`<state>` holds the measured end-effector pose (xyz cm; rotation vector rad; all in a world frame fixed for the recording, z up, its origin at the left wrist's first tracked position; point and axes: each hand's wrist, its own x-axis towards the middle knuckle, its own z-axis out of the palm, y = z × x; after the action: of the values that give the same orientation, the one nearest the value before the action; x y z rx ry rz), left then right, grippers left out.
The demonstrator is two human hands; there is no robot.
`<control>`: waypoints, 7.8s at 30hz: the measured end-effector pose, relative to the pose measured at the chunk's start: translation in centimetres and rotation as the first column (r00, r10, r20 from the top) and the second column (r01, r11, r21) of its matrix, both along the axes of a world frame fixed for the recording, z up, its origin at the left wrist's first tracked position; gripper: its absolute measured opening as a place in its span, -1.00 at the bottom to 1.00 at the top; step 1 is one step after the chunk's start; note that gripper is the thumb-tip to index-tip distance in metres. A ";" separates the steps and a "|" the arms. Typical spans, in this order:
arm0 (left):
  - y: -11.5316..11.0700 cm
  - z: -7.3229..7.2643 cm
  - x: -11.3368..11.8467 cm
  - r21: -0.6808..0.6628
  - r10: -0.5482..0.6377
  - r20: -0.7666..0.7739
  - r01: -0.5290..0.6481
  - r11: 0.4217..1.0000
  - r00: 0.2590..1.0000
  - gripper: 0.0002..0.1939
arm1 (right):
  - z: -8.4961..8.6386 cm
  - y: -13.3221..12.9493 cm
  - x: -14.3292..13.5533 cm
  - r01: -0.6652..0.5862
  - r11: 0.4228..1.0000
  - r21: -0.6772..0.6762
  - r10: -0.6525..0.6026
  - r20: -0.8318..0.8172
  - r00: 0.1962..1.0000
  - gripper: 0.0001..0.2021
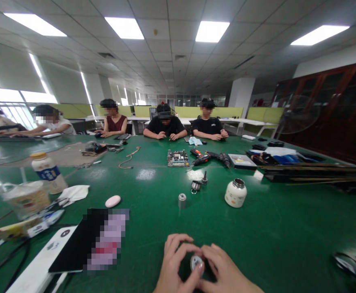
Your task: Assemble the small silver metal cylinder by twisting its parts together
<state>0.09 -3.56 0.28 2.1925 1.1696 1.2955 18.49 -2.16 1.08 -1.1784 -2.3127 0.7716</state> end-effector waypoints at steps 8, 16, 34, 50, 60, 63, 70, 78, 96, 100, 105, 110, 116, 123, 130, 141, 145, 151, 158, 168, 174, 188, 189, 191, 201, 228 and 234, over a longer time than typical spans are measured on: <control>0.3 -0.8 -0.6 0.177 0.266 0.008 -0.263 0.948 0.964 -0.88 | 0.3 0.1 0.0 0.008 1.000 -0.023 -0.008 0.015 1.000 -0.71; 1.5 -2.1 -0.9 0.049 0.505 -0.313 -0.518 0.854 0.804 -0.86 | 0.8 0.0 0.0 -0.003 0.998 -0.056 0.005 0.022 1.000 -0.68; -0.2 -0.6 0.2 0.253 0.236 0.029 -0.235 0.938 0.971 -0.95 | 0.2 0.4 -0.1 -0.009 1.000 -0.002 0.009 0.036 0.999 -0.73; -0.9 1.0 0.3 0.204 0.128 -0.043 -0.117 0.972 0.991 -0.93 | -0.4 -0.6 -0.5 -0.073 0.920 0.386 -0.007 0.201 0.980 -0.88; -0.9 0.9 0.2 0.263 0.112 -0.115 -0.079 0.962 0.987 -0.90 | -0.6 -0.6 -0.5 -0.070 0.898 0.435 -0.020 0.200 0.980 -0.88; -1.1 1.0 0.2 0.284 0.110 -0.134 -0.068 0.956 0.985 -0.89 | -0.6 -0.8 -0.5 -0.063 0.887 0.457 -0.034 0.200 0.979 -0.87; -1.2 0.9 0.1 0.301 0.110 -0.160 -0.058 0.952 0.981 -0.87 | -0.5 -1.1 -0.1 -0.072 0.876 0.478 -0.036 0.214 0.976 -0.81; -1.8 0.7 -0.2 0.299 0.112 -0.204 -0.047 0.953 0.972 -0.82 | -0.5 -1.6 0.5 -0.036 0.874 0.484 -0.080 0.217 0.973 -0.71; -2.2 0.3 -0.1 0.175 0.083 -0.050 -0.073 0.982 0.995 -0.72 | -0.7 -2.1 0.8 -0.021 0.875 0.483 -0.096 0.216 0.972 -0.71; -2.1 -0.3 0.5 0.072 0.127 0.079 -0.132 0.989 0.989 -0.84 | -0.6 -2.2 0.8 -0.025 0.876 0.482 -0.097 0.226 0.969 -0.69; -2.1 -0.5 0.7 -0.002 0.158 0.146 -0.160 0.987 0.977 -0.76 | -0.4 -2.2 0.8 -0.009 0.877 0.481 -0.121 0.240 0.963 -0.69; -1.8 -0.7 0.6 -0.032 0.126 0.119 -0.123 0.992 0.985 -0.79 | -0.9 -3.2 -0.1 0.064 0.871 0.487 -0.197 0.227 0.954 -0.69; -1.9 -0.2 0.6 0.040 0.202 0.127 -0.208 0.977 0.971 -0.86 | -1.4 -4.7 -1.8 0.167 0.859 0.484 -0.294 0.198 0.935 -0.73; -0.1 -0.4 -1.9 0.124 0.456 0.046 -0.458 0.880 0.889 -0.86 | -1.0 -4.7 -1.6 0.178 0.865 0.468 -0.293 0.184 0.938 -0.71; 0.9 -1.8 -3.3 0.131 0.515 -0.060 -0.505 0.853 0.855 -0.87 | -0.8 -4.8 -1.7 0.176 0.871 0.459 -0.290 0.190 0.938 -0.72; -2.5 0.1 0.2 0.267 0.282 -0.023 -0.266 0.926 0.959 -0.90 | -1.2 -4.6 -1.7 0.168 0.866 0.470 -0.284 0.186 0.941 -0.77; -2.9 -0.1 0.7 0.260 0.244 -0.014 -0.232 0.937 0.970 -0.89 | -1.2 -4.6 -1.7 0.166 0.865 0.474 -0.284 0.189 0.940 -0.75; -2.4 -0.1 0.2 0.238 0.265 0.018 -0.262 0.935 0.964 -0.87 | -1.0 -4.7 -1.8 0.166 0.864 0.475 -0.288 0.196 0.937 -0.76; -2.5 -0.1 0.3 0.217 0.224 -0.026 -0.213 0.953 0.974 -0.81 | -1.1 -4.7 -1.7 0.171 0.868 0.467 -0.290 0.196 0.937 -0.78; -2.9 0.2 0.5 0.214 0.192 -0.043 -0.179 0.960 0.980 -0.84 | -1.2 -4.6 -1.6 0.163 0.870 0.465 -0.279 0.193 0.941 -0.78; -3.1 0.4 0.5 0.218 0.188 -0.048 -0.174 0.960 0.981 -0.87 | -1.3 -4.6 -1.6 0.165 0.869 0.466 -0.285 0.200 0.938 -0.78; -3.0 0.2 0.5 0.225 0.199 -0.001 -0.194 0.955 0.980 -0.94 | -1.3 -4.6 -1.5 0.163 0.877 0.451 -0.278 0.201 0.939 -0.72; -3.0 0.2 0.5 0.225 0.197 -0.004 -0.191 0.956 0.980 -0.94 | -1.3 -4.6 -1.5 0.163 0.878 0.450 -0.277 0.201 0.940 -0.71; -3.0 0.2 0.5 0.225 0.190 -0.013 -0.182 0.957 0.982 -0.95 | -1.3 -4.5 -1.5 0.162 0.879 0.449 -0.276 0.202 0.939 -0.71; -3.2 0.1 0.5 0.248 0.122 -0.106 -0.093 0.964 0.987 -0.71 | -1.4 -4.4 -1.6 0.167 0.878 0.449 -0.278 0.193 0.941 -0.76; -3.3 0.0 0.7 0.307 0.215 -0.067 -0.185 0.934 0.974 -0.91 | -1.4 -4.4 -1.6 0.168 0.868 0.468 -0.288 0.199 0.937 -0.75; -3.5 0.3 0.7 0.296 0.272 -0.040 -0.249 0.922 0.961 -0.93 | -1.3 -4.5 -1.6 0.166 0.868 0.467 -0.288 0.203 0.936 -0.75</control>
<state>0.77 -7.02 0.53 2.3728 1.4224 1.5881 16.93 -6.64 -0.20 -1.3640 -2.3187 -0.0166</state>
